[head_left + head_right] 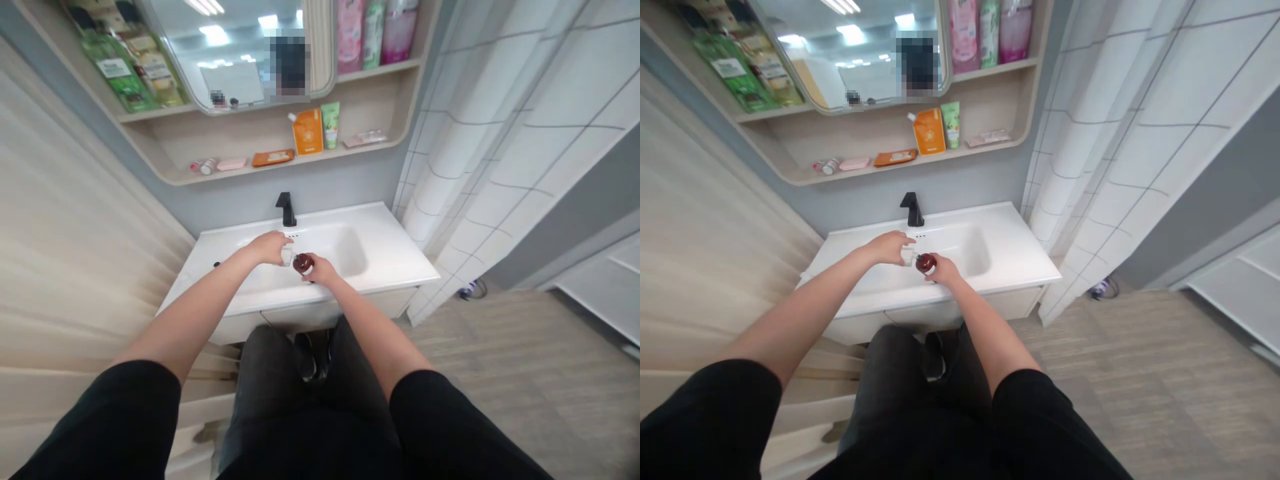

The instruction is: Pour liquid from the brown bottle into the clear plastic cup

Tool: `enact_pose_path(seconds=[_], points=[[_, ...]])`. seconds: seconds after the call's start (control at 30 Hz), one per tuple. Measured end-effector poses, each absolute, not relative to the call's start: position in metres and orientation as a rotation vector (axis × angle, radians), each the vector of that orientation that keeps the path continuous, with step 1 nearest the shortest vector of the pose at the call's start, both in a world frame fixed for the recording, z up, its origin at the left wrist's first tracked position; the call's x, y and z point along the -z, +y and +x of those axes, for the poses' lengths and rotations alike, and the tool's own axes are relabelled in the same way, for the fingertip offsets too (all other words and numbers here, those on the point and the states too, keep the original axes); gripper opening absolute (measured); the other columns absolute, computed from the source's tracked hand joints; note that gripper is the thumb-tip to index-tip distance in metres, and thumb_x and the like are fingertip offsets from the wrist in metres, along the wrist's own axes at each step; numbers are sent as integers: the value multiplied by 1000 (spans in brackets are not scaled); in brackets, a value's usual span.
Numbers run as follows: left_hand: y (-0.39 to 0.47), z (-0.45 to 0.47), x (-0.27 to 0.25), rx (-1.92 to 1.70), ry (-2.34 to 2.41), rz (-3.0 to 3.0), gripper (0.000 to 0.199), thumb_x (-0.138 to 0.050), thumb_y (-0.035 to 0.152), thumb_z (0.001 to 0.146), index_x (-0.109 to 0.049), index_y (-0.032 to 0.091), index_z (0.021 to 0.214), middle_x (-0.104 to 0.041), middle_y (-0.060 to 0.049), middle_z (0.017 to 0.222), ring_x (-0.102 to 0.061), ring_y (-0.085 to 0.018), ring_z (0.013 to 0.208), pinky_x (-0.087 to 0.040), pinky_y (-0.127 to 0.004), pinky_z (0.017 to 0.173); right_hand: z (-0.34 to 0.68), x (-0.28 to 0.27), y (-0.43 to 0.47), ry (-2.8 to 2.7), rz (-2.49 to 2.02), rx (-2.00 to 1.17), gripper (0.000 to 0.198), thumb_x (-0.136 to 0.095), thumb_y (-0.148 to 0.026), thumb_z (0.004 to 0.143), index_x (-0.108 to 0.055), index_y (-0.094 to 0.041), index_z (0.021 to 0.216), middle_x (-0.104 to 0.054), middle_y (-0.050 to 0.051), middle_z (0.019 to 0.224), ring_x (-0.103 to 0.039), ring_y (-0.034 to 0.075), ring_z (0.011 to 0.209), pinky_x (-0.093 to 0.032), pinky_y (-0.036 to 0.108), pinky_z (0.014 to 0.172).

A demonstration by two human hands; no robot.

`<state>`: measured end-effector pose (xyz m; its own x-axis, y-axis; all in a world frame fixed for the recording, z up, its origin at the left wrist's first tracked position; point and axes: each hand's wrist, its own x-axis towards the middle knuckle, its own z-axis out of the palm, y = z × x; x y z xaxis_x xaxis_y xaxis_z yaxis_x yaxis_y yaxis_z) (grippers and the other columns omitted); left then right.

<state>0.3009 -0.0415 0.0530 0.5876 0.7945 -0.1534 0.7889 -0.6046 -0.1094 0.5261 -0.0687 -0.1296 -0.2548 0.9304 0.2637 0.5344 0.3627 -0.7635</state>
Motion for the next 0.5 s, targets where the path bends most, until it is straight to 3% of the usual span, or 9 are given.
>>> enact_pose_path(seconds=[0.5], points=[[-42,312,-63,-373,-1327,-2742,86,-85,41,69,-69,26,153,-75,-12,132,-67,-38,129,-51,-41,114,526,134,-66,-1893,-1269,-703,92,-104,-29,60,-67,-28,144,-82,5,129,-78,33,118,-60,44,106]])
